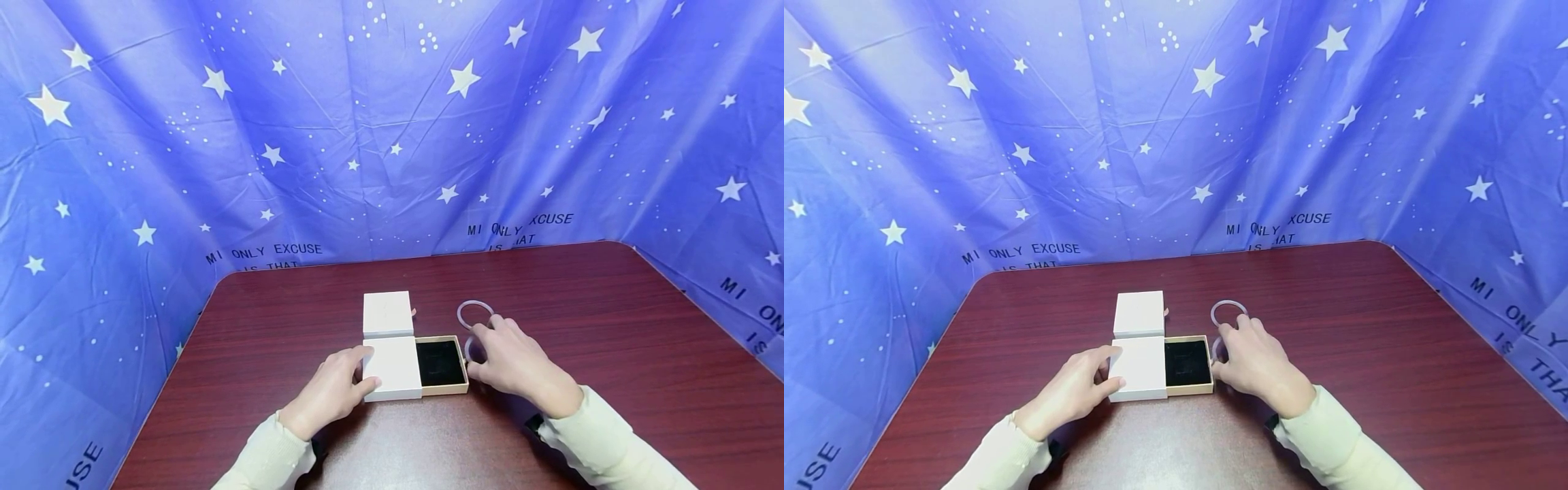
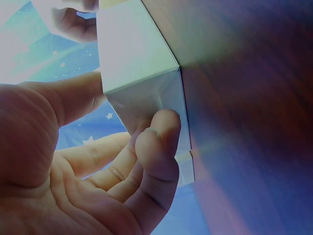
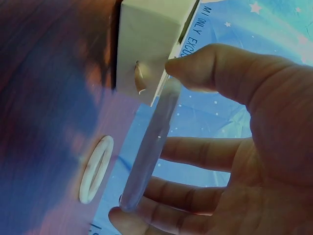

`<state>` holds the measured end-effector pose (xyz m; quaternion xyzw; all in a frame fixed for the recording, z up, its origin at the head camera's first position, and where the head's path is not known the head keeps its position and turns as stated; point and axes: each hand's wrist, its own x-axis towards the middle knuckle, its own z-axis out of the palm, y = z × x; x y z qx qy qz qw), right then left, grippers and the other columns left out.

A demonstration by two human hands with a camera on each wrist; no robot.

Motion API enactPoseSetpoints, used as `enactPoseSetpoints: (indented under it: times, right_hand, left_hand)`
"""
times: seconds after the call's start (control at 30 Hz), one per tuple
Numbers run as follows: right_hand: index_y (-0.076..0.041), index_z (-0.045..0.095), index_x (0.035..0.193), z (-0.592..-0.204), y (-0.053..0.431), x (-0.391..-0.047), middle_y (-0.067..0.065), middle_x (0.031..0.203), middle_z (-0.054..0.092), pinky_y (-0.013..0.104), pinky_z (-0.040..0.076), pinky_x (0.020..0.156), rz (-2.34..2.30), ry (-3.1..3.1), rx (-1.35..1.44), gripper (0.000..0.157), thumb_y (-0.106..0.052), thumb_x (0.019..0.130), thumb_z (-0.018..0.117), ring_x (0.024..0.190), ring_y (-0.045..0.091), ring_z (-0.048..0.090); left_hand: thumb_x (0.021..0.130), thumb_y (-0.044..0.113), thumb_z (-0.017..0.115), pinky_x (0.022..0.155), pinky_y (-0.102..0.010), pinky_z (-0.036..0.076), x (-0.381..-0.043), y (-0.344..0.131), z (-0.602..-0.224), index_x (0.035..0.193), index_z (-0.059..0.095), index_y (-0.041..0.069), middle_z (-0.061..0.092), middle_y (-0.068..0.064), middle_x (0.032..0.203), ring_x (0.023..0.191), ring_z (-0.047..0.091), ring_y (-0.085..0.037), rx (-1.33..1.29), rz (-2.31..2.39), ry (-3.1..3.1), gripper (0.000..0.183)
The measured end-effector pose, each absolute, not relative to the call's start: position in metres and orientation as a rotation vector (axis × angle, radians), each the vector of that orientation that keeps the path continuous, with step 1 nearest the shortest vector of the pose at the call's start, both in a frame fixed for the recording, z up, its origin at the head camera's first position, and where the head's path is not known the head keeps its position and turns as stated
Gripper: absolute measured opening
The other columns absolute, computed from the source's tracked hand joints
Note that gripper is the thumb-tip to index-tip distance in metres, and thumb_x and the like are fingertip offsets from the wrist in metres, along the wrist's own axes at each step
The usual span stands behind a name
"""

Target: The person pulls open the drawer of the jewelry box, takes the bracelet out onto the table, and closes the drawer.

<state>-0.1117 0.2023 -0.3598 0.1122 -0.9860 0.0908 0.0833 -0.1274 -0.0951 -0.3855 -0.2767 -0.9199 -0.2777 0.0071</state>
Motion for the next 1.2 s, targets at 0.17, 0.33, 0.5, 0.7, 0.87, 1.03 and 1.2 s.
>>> enactPoseSetpoints:
  times: [0.17,0.33,0.5,0.7,0.87,1.03,1.2]
  right_hand:
    - [-0.015,0.060,0.084,-0.360,0.206,-0.113,0.005,0.082,0.046,0.040,0.042,0.054,0.271,-2.951,0.320,0.027,-0.032,0.067,0.073,0.081,0.028,0.049]
    - [-0.014,0.060,0.084,-0.361,0.210,-0.115,0.005,0.082,0.047,0.040,0.042,0.054,0.270,-2.966,0.312,0.027,-0.031,0.067,0.072,0.081,0.028,0.049]
    - [-0.013,0.060,0.085,-0.361,0.212,-0.116,0.005,0.081,0.046,0.040,0.042,0.054,0.273,-2.989,0.311,0.028,-0.031,0.067,0.073,0.080,0.028,0.049]
    - [-0.012,0.060,0.086,-0.362,0.213,-0.117,0.007,0.081,0.047,0.041,0.043,0.057,0.265,-3.013,0.303,0.031,-0.030,0.066,0.074,0.081,0.030,0.050]
    - [-0.009,0.062,0.090,-0.363,0.213,-0.117,0.008,0.081,0.048,0.042,0.044,0.059,0.263,-3.023,0.305,0.035,-0.030,0.065,0.075,0.081,0.031,0.051]
    - [-0.008,0.062,0.091,-0.365,0.213,-0.118,0.009,0.082,0.049,0.043,0.045,0.061,0.266,-3.028,0.306,0.036,-0.030,0.065,0.076,0.082,0.032,0.052]
    - [-0.008,0.063,0.093,-0.367,0.214,-0.119,0.009,0.083,0.050,0.046,0.046,0.063,0.269,-3.039,0.308,0.038,-0.029,0.064,0.076,0.084,0.034,0.053]
  left_hand:
    - [0.086,0.020,0.071,0.062,-0.027,0.043,-0.127,-0.095,-0.386,0.118,0.058,0.002,0.051,0.007,0.071,0.065,0.048,-0.006,-0.859,-0.861,-2.888,0.039]
    - [0.086,0.021,0.071,0.064,-0.028,0.043,-0.127,-0.095,-0.386,0.121,0.058,0.001,0.052,0.007,0.073,0.066,0.048,-0.006,-0.851,-0.854,-2.899,0.043]
    - [0.086,0.021,0.071,0.064,-0.028,0.043,-0.128,-0.096,-0.387,0.121,0.058,0.001,0.052,0.006,0.074,0.066,0.048,-0.006,-0.850,-0.854,-2.897,0.042]
    - [0.086,0.021,0.071,0.063,-0.027,0.043,-0.128,-0.095,-0.387,0.121,0.057,0.001,0.052,0.007,0.073,0.065,0.048,-0.005,-0.847,-0.858,-2.904,0.043]
    - [0.086,0.021,0.071,0.062,-0.027,0.043,-0.128,-0.095,-0.387,0.121,0.057,0.001,0.052,0.007,0.072,0.065,0.048,-0.005,-0.847,-0.855,-2.906,0.042]
    - [0.086,0.021,0.071,0.062,-0.027,0.043,-0.128,-0.095,-0.387,0.121,0.057,0.001,0.052,0.007,0.072,0.065,0.048,-0.005,-0.853,-0.850,-2.905,0.043]
    - [0.086,0.021,0.071,0.062,-0.027,0.043,-0.128,-0.095,-0.388,0.121,0.057,0.001,0.052,0.007,0.072,0.065,0.048,-0.005,-0.852,-0.848,-2.908,0.043]
